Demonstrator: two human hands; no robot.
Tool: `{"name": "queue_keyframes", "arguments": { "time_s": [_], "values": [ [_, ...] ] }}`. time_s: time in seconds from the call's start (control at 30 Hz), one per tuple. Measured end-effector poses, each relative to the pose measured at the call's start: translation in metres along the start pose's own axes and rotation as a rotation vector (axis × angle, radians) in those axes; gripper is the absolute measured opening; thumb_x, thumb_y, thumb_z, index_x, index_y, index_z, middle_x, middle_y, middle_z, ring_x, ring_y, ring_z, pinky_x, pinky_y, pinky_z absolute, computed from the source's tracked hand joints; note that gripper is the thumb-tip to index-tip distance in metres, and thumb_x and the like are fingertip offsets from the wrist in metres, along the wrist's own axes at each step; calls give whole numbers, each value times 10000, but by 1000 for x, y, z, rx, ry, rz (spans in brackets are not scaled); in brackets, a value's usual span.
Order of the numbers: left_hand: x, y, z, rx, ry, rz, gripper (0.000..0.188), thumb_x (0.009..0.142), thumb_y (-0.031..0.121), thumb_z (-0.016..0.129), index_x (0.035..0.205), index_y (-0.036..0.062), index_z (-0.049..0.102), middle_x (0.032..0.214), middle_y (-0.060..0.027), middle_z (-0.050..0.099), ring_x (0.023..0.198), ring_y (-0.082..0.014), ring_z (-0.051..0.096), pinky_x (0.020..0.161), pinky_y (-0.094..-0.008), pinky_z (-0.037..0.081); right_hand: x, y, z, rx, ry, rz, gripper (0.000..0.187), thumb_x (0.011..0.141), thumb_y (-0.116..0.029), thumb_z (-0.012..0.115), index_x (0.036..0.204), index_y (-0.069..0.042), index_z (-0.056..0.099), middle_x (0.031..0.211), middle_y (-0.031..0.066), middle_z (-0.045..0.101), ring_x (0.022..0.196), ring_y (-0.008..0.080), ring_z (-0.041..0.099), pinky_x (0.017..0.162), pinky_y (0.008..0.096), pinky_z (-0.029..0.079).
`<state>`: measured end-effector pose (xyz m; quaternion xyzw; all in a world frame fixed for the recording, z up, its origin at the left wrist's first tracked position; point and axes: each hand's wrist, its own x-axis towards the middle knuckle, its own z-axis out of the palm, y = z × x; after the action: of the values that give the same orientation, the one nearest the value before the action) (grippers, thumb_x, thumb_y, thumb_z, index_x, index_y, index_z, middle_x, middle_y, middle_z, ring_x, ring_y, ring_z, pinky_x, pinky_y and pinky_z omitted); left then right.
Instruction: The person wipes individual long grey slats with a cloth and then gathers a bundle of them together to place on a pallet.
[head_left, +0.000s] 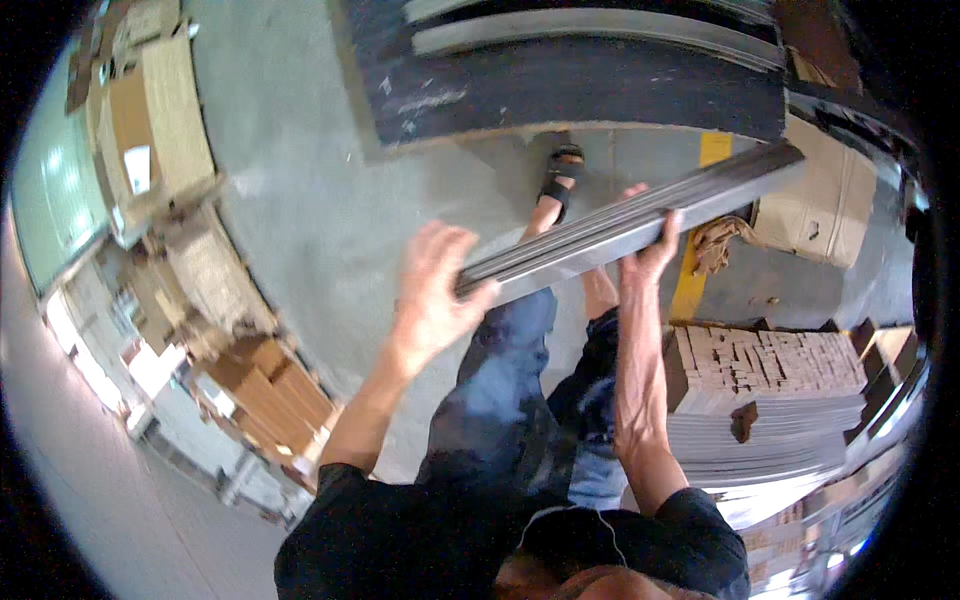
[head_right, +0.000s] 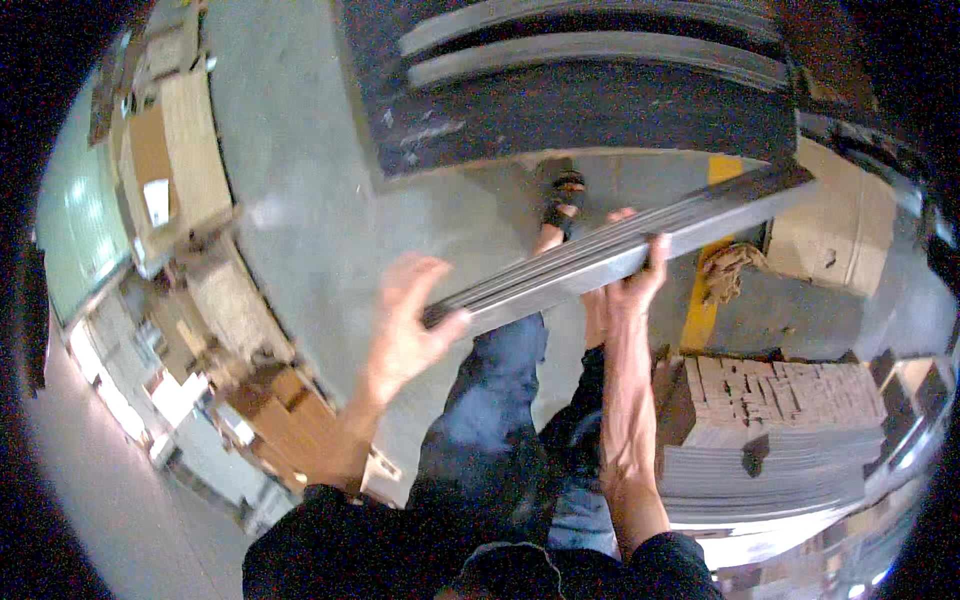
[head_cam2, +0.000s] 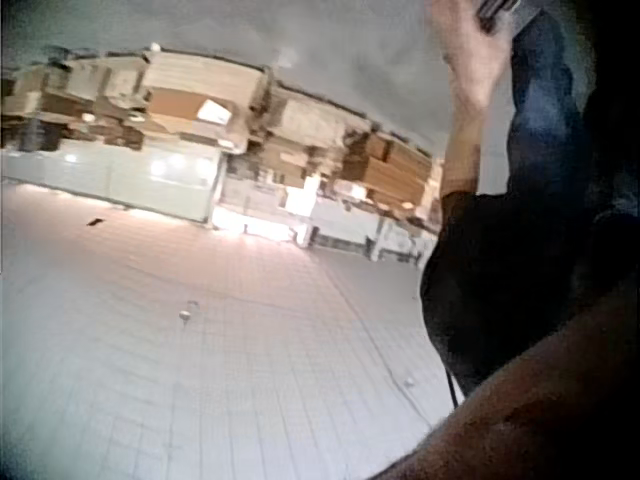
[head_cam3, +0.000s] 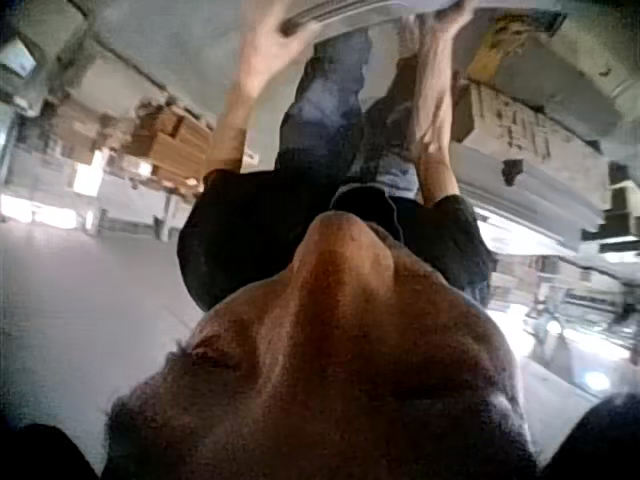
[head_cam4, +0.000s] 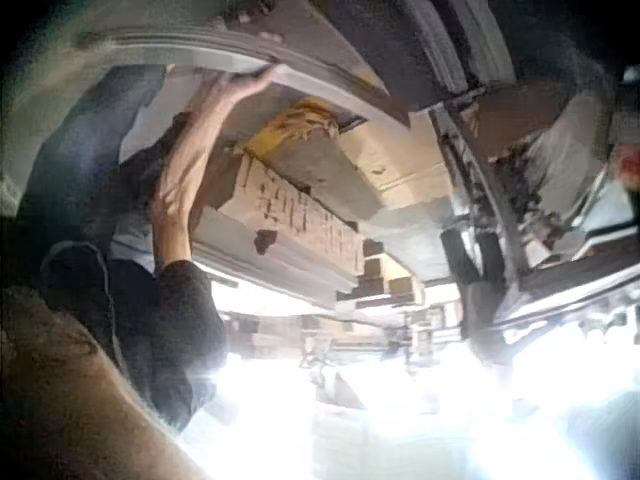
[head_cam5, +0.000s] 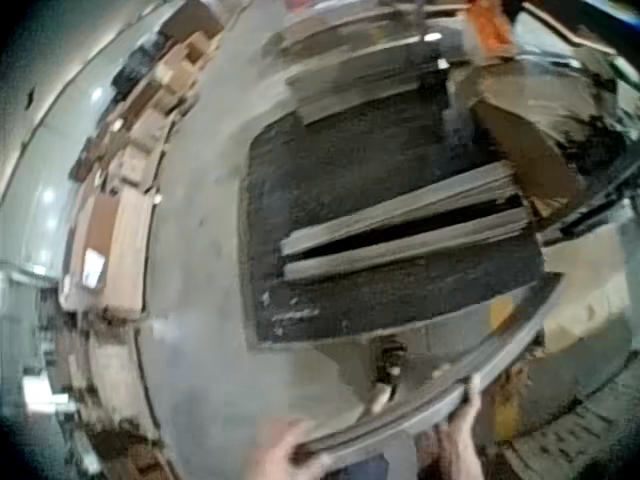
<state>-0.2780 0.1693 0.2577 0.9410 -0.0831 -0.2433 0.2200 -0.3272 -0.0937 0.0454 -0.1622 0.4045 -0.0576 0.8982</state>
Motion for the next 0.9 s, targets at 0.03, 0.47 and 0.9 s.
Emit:
{"name": "queue_keyframes", "arguments": {
  "time_s": [0.03, 0.47, 0.9],
  "values": [
    [-31, -20, -19, -43, 171, -122, 598, 740, 194, 820, 1272, 26, 602, 1296, -190, 598, 1274, -366, 514, 1109, -469, 367, -14, -9, 16, -120, -2, -91, 673, 885, -523, 659, 1280, 5, 523, 1192, 186, 610, 1095, 337, 612, 972, 486, 505],
    [-108, -194, -49, -1667, 223, -847, 560, 988, 425, 584, 1371, 27, 495, 1329, -157, 539, 1263, -302, 512, 1055, -585, 409, -81, 74, 105, 73, -274, -265, 720, 721, -407, 829, 1245, -38, 502, 1181, 101, 518, 1115, 271, 498, 1020, 458, 397],
    [-84, -345, -208, -1343, 4, -842, 532, 947, 465, 613, 1205, 1, 574, 1214, -132, 575, 1146, -282, 556, 1006, -472, 431, -166, 211, 241, 433, -563, -344, 753, 812, -522, 752, 1360, -73, 497, 1272, 190, 597, 1196, 366, 596, 992, 530, 519]
  ]
}}
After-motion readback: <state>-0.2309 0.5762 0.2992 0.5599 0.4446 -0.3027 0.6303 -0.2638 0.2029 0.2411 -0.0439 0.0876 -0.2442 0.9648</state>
